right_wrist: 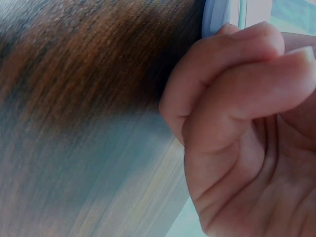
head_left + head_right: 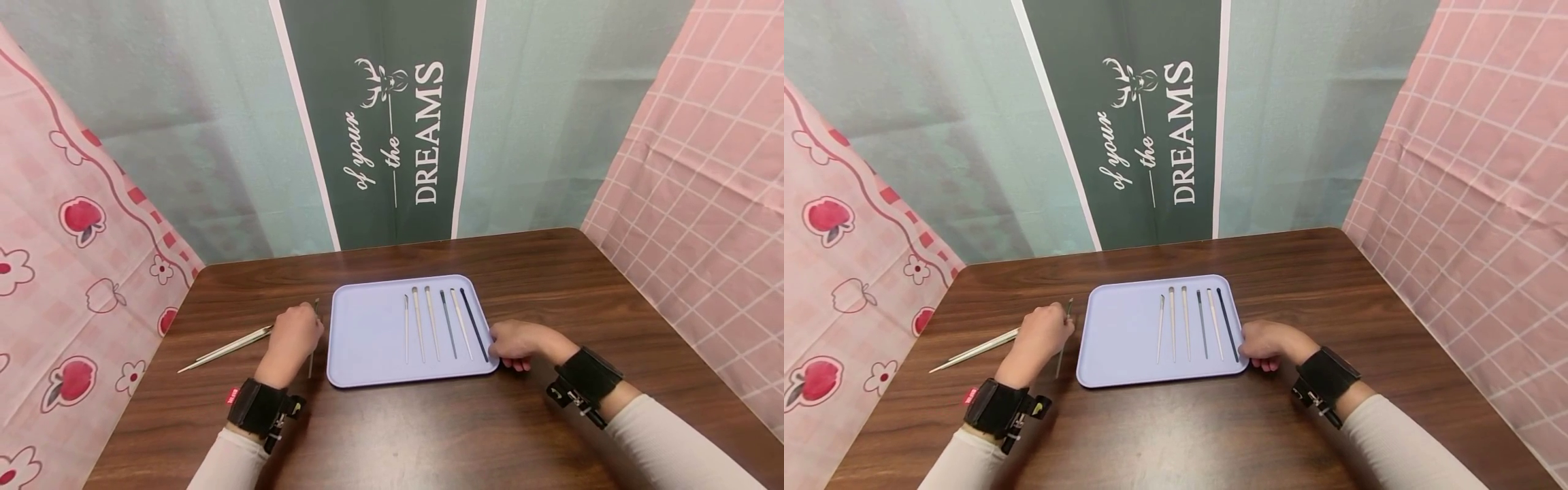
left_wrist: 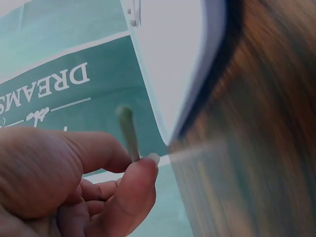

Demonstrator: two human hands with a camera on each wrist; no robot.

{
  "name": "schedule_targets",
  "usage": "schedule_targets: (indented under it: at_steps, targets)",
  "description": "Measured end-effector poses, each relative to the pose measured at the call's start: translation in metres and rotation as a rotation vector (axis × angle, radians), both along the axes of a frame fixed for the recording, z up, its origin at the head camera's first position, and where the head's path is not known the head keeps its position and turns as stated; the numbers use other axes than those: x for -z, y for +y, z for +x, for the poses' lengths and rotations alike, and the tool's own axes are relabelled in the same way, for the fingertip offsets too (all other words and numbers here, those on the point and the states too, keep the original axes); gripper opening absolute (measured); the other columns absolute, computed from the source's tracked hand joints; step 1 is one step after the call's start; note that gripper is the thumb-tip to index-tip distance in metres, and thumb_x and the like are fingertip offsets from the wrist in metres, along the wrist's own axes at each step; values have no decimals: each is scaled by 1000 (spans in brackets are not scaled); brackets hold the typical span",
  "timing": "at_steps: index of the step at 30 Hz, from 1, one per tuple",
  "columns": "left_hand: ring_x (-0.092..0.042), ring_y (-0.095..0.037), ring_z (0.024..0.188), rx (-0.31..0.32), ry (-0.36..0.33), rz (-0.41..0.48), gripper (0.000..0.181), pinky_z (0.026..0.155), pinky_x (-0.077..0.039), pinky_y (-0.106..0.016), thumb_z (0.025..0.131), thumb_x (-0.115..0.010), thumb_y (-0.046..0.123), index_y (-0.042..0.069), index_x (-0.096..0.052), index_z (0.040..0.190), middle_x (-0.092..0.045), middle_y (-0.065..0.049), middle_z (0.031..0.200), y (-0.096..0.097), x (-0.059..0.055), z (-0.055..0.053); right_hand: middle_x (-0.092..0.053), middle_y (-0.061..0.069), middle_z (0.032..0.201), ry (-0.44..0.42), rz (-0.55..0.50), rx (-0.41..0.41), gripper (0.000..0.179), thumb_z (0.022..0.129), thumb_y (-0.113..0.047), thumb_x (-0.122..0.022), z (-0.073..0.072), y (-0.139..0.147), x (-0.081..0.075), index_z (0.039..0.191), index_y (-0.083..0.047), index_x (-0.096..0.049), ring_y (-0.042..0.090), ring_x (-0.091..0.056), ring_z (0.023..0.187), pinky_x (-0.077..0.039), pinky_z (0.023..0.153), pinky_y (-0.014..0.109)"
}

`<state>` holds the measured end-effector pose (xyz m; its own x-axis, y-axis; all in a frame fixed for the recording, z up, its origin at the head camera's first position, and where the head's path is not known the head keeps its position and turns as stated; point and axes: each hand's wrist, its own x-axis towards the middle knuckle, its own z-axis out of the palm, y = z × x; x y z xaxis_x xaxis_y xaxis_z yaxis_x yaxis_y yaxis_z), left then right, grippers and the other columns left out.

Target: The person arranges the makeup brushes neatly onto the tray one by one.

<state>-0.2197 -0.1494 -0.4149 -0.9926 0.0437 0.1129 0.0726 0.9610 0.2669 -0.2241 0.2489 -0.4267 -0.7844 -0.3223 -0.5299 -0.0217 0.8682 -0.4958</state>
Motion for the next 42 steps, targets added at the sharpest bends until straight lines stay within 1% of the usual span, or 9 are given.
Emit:
schedule_targets:
  at_steps: [7, 12, 18, 21, 24, 28, 32, 36, 42]
  targets:
    - [-56, -24, 57, 16, -28, 5, 19, 53, -48, -38, 94, -65, 7, -11, -64, 90, -60, -14, 66, 20, 0, -6, -56, 3, 58, -8, 6, -1, 5, 83, -4, -52, -1, -1, 0, 79, -5, -52, 8, -48, 39, -42, 40, 20]
    - [-57, -25, 61, 32, -27, -10, 17, 56, -51, -41, 93, -64, 6, -11, -65, 92, -63, -17, 71, 31, -2, -8, -56, 3, 58, -17, 5, 4, 4, 83, -3, -52, -1, 0, 0, 79, -5, -52, 8, -48, 39, -41, 40, 20]
    - [-53, -22, 56, 65, -2, 12, 14, 52, -48, -39, 91, -63, 2, -5, -66, 79, -61, -12, 66, 44, -2, -11, -56, 4, 59, -13, 16, 0, 4, 83, -3, -52, -1, 0, -1, 79, -5, -52, 9, -48, 40, -41, 40, 21]
    - [-57, -23, 56, 81, 6, 17, 15, 53, -50, -41, 90, -62, 2, -3, -65, 76, -62, -12, 65, 52, -1, -13, -56, 4, 59, -12, 20, 0, 5, 84, -4, -52, -1, -1, -1, 79, -5, -52, 9, -48, 40, -41, 40, 20]
    - [-63, -28, 62, 94, 22, -2, 13, 59, -54, -46, 89, -64, 2, -4, -66, 78, -65, -15, 70, 60, -1, -14, -57, 4, 59, -11, 19, 0, 5, 84, -4, -52, -1, -1, -1, 79, -5, -52, 9, -49, 40, -41, 40, 20]
    - [-67, -33, 67, 108, 37, -24, 12, 63, -55, -48, 89, -63, 2, -6, -68, 80, -68, -18, 74, 69, -1, -16, -57, 4, 59, -13, 21, 4, 4, 83, -4, -53, 0, -2, -1, 80, -5, -52, 9, -48, 39, -41, 40, 21]
    - [-68, -33, 70, 109, 15, -27, 12, 66, -56, -47, 90, -63, 1, -6, -70, 83, -69, -18, 77, 78, 1, -20, -57, 4, 59, -16, 19, 11, 3, 83, -4, -53, 1, -2, -2, 79, -5, -52, 8, -48, 39, -41, 40, 20]
    - [-68, -31, 70, 98, -18, -8, 12, 65, -56, -46, 91, -62, 2, -5, -70, 86, -69, -17, 76, 85, 3, -22, -56, 4, 59, -18, 10, 18, 3, 83, -4, -52, 1, -2, -1, 79, -4, -52, 8, -48, 39, -41, 40, 20]
    - [-69, -34, 69, 110, 20, 19, 10, 62, -56, -46, 89, -63, 1, -5, -69, 84, -69, -18, 74, 94, 8, -21, -56, 4, 59, -19, 9, 16, 4, 83, -4, -52, 1, -3, -1, 80, -5, -52, 8, -48, 39, -40, 40, 20]
